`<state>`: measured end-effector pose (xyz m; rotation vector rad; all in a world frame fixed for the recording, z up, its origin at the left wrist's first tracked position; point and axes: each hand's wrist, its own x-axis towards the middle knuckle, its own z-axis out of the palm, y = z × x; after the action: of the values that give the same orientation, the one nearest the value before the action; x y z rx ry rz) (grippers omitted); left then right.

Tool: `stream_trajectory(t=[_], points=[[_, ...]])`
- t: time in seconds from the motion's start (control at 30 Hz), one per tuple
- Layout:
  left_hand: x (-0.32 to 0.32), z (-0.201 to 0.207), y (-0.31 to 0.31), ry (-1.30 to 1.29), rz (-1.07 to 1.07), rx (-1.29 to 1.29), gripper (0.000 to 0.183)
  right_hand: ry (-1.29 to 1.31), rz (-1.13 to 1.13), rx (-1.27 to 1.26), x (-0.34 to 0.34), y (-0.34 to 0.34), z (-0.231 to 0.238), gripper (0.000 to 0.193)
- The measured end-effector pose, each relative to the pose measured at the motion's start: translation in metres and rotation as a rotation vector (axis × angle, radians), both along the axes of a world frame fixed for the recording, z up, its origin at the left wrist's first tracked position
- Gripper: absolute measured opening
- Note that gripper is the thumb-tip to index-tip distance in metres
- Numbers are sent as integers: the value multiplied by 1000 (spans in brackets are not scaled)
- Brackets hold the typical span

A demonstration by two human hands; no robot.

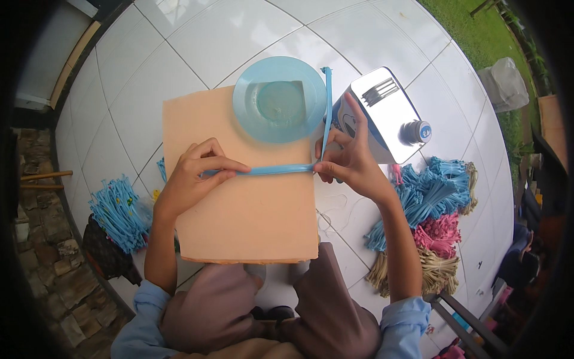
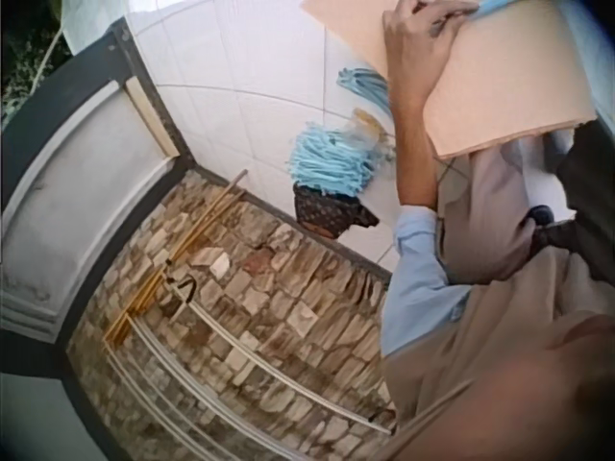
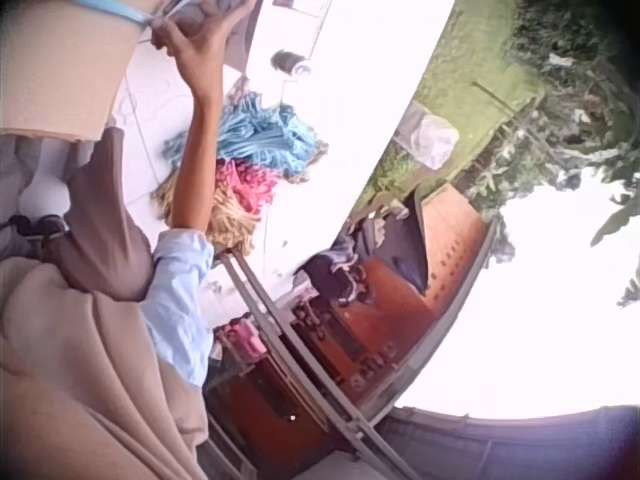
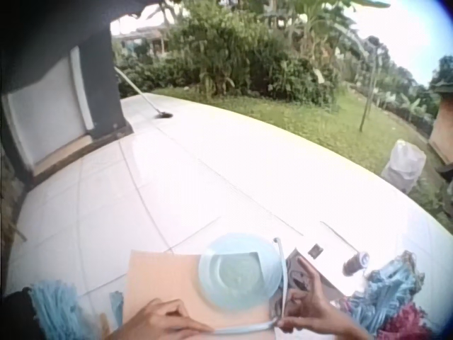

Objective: The person applies a clear adhesive from a bowl to blue sandal strap components, attaches small yellow and green plastic decorative flowers to them, and organizes the finished straps into bundles.

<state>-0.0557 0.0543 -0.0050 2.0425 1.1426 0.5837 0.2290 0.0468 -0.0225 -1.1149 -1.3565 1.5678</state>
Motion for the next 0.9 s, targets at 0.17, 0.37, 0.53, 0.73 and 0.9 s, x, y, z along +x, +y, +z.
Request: stream_trajectory(t=[0.17,0.37,0.53,0.73,0.9], points=[[0,-1,-3,76,-5,36,32,21,8,-40,-2,4,-2,107],[1,-2,-3,78,-11,-15,38,7,18,-51,0,8,-4,109],[3,1,-5,130,-17,24,37,-11,31,-83,1,8,-5,111],[1,-2,-4,84,-21,-19,37,9,-8,-69,-3,5,-3,110],[0,-5,-4,78,-33,-19,38,-49,7,-58,-4,6,0,110]])
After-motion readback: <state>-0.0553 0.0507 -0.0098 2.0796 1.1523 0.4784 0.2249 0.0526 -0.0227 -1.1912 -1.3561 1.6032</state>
